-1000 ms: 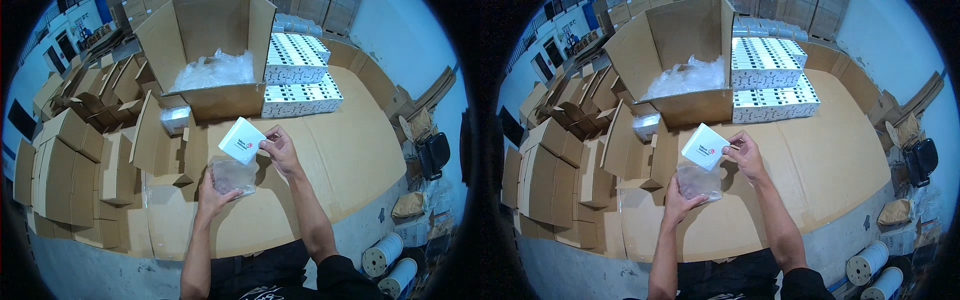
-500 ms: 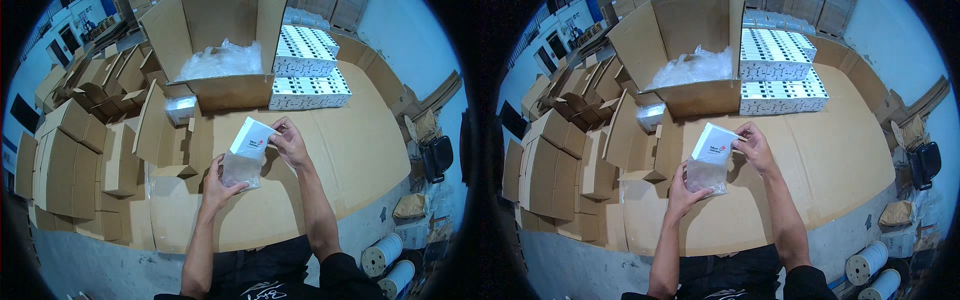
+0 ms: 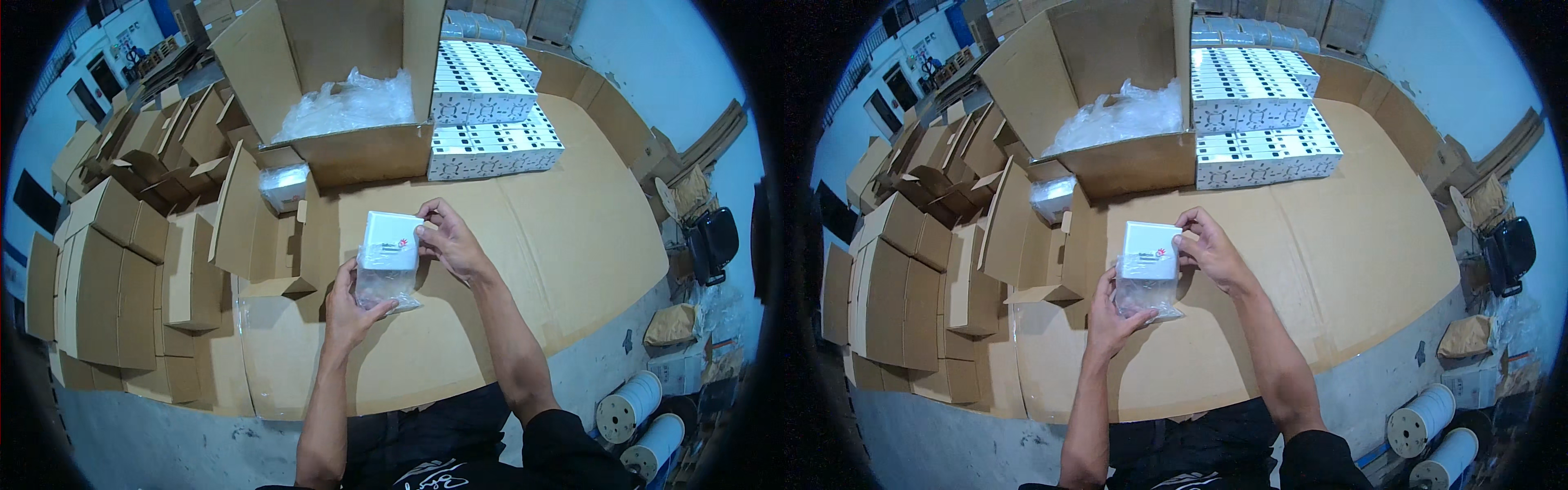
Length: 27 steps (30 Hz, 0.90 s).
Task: Packaging small white boxes into plastic bags and placing them into larger shipping boxes.
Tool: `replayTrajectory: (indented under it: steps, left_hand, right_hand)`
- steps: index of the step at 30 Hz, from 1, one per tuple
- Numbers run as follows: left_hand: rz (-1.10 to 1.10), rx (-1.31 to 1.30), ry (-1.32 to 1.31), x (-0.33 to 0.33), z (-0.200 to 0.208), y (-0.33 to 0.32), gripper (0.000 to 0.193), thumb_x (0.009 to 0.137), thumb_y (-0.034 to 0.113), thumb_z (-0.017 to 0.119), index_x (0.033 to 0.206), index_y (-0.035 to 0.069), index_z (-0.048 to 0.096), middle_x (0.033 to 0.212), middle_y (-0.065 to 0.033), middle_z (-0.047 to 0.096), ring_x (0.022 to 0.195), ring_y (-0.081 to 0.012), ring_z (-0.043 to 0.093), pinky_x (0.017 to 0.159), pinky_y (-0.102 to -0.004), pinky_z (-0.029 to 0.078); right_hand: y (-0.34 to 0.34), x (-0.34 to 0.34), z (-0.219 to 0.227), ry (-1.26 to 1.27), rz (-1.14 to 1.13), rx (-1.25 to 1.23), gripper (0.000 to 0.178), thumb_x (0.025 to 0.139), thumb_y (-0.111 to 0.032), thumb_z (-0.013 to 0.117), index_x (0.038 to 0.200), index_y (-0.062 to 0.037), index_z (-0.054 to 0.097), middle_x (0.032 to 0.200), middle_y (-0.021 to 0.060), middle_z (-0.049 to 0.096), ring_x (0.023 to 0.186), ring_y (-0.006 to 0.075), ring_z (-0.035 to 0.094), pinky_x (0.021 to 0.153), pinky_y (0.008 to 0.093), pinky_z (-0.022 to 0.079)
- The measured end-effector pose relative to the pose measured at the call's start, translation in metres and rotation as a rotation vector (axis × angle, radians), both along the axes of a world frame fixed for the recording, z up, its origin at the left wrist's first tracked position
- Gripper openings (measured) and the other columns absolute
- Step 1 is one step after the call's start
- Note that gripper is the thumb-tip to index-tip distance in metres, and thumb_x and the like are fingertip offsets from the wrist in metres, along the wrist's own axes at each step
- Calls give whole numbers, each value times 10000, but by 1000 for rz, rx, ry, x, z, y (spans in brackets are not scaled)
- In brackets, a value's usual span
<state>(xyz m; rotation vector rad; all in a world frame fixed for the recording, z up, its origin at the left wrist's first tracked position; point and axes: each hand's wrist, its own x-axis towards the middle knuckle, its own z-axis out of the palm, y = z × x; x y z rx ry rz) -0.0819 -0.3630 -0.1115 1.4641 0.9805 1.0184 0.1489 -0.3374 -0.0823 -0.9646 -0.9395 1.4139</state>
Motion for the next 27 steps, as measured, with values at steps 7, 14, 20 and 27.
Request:
replayTrajectory:
  steps: [7,14,20,27]
  left_hand:
    - [70,-187,-132,3,8,15,494,902,137,762,1312,-8,528,1136,-98,682,1015,-163,652,897,-307,519]
    - [144,-204,-185,15,8,23,363,960,145,712,1243,-22,559,1068,-98,712,981,-128,660,873,-291,520]
    - [193,-217,-313,19,2,37,356,961,139,711,1238,-20,555,1092,-114,710,989,-131,660,879,-288,521]
    - [228,-247,-230,14,-2,44,384,1015,194,641,1308,-52,606,1120,-91,707,1005,-116,639,900,-287,512]
  right_hand:
    - [5,3,-5,-181,12,132,189,941,-52,671,1076,-56,539,982,22,603,934,114,601,834,278,500]
    - [7,8,-12,-340,50,173,217,918,-117,729,1069,-41,593,992,35,635,933,115,603,820,271,504]
    - [-6,5,4,-197,78,-161,290,960,-134,694,1207,-4,616,960,37,660,825,79,616,721,227,510]
    - [-1,-5,0,-192,50,-153,302,962,-97,691,1230,-4,588,777,5,668,722,71,616,664,224,520]
